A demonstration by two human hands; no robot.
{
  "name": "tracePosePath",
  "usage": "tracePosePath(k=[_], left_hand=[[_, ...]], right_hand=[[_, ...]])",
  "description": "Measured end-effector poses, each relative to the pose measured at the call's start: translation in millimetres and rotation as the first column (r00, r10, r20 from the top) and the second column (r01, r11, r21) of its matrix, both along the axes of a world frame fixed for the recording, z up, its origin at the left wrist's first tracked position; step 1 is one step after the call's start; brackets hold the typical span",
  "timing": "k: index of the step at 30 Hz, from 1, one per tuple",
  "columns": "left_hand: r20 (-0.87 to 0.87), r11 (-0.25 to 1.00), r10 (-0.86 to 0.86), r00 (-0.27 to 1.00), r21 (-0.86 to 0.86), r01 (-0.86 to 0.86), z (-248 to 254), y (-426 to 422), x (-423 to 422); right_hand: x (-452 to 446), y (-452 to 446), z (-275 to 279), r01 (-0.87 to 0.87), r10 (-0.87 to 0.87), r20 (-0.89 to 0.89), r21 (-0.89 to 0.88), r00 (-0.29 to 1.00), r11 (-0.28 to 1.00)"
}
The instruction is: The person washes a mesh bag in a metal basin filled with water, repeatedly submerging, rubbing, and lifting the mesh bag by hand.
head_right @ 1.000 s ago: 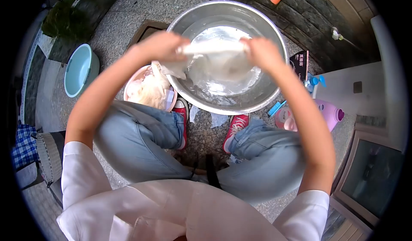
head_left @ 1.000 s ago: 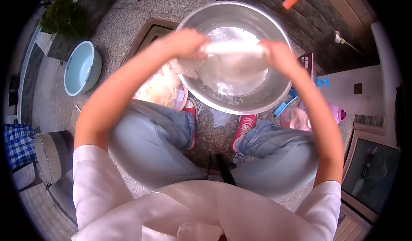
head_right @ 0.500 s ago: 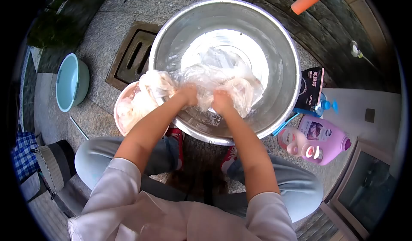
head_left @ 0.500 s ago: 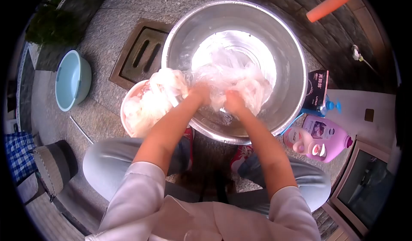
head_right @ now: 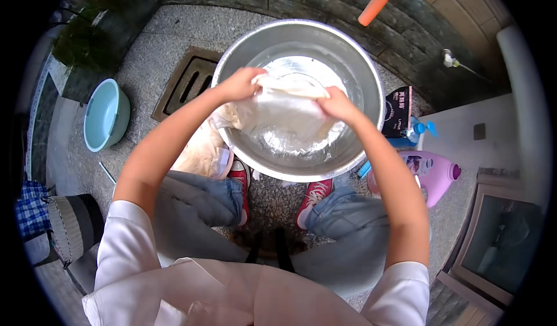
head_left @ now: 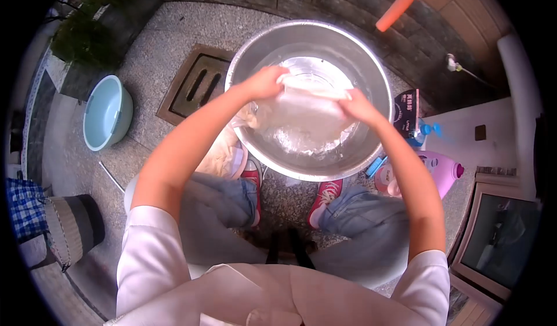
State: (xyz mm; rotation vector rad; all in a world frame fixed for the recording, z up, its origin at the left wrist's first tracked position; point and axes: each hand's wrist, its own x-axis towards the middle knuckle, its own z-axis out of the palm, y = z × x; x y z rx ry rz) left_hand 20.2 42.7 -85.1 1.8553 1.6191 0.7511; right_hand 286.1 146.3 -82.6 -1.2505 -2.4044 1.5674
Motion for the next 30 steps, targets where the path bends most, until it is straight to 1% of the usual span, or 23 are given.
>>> tracePosePath(k=[2,3,4,5,6,8,9,10,11,13,15,18,19,21,23,24,25,26,27,28,29,30], left_hand=[[-0.068,0.989,0.056,0.996,0.144,-0.045,41,-1,2],[-0.141,0.985,0.056,0.988,0.170,-0.032,68,-3,2],[-0.212,0.981,0.059,0.975,0.191,-0.018,97,-8,5],[-0.335,0.981,0.081,0.939,0.194,-0.016,126,-15,11],[-0.387,0.974,0.104,0.916,0.226,-0.015,146,-19,13],[-0.498,0.950,0.174,0.850,0.311,-0.013,186,-29,11],[-0.524,0.929,0.217,0.824,0.370,-0.009,206,-38,10],[-0.546,0.904,0.261,0.796,0.428,-0.003,223,-46,8],[-0.568,0.888,0.295,0.768,0.460,-0.001,238,-54,6],[-0.573,0.864,0.334,0.749,0.504,0.001,260,-65,0],[-0.566,0.846,0.362,0.741,0.533,-0.007,277,-75,-7],[-0.594,0.843,0.404,0.695,0.537,-0.031,291,-90,-10],[-0.608,0.836,0.416,0.676,0.548,-0.022,292,-93,-13],[-0.613,0.844,0.413,0.673,0.535,-0.031,292,-99,-18],[-0.618,0.855,0.405,0.673,0.518,-0.039,288,-105,-22],[-0.597,0.864,0.390,0.701,0.501,-0.054,282,-107,-25],[-0.574,0.873,0.375,0.728,0.483,-0.068,276,-108,-27],[-0.574,0.874,0.374,0.728,0.481,-0.070,270,-109,-29],[-0.547,0.890,0.361,0.755,0.444,-0.104,265,-111,-30],[-0.517,0.905,0.349,0.781,0.404,-0.137,257,-112,-32],[-0.471,0.901,0.353,0.809,0.403,-0.159,243,-106,-38],[-0.471,0.902,0.353,0.809,0.401,-0.160,239,-105,-37]], right_hand=[[-5,-5,48,0.065,-0.059,-0.044,0.138,0.997,0.988],[-7,-9,74,0.059,-0.046,-0.065,0.206,0.997,0.977],[-7,0,78,0.037,-0.002,-0.110,0.325,0.994,0.945],[-9,-5,99,0.042,0.009,-0.126,0.396,0.992,0.917],[-11,-13,125,0.047,0.021,-0.141,0.464,0.990,0.885],[-15,-19,160,0.065,0.069,-0.212,0.567,0.975,0.821],[-17,-29,182,0.067,0.080,-0.238,0.553,0.968,0.831],[-21,-42,204,0.088,0.064,-0.243,0.567,0.968,0.819],[-23,-47,218,0.084,0.094,-0.258,0.602,0.962,0.794],[-30,-50,233,0.109,0.120,-0.313,0.626,0.942,0.772],[-31,-58,247,0.116,0.134,-0.328,0.641,0.935,0.759],[-37,-59,255,0.092,0.180,-0.325,0.670,0.928,0.737],[-39,-61,255,0.110,0.178,-0.347,0.669,0.921,0.735],[-41,-61,254,0.128,0.177,-0.369,0.669,0.912,0.732],[-42,-59,247,0.068,0.175,-0.325,0.618,0.929,0.783],[-42,-61,243,0.066,0.175,-0.324,0.615,0.930,0.786],[-41,-62,239,0.024,0.195,-0.324,0.565,0.926,0.825],[-41,-63,234,-0.019,0.215,-0.326,0.514,0.921,0.858],[-40,-61,230,-0.058,0.235,-0.281,0.520,0.931,0.852],[-41,-60,222,-0.062,0.236,-0.278,0.518,0.931,0.853],[-42,-60,213,-0.087,0.259,-0.362,0.429,0.896,0.899],[-42,-63,209,-0.119,0.270,-0.446,0.338,0.853,0.933]])
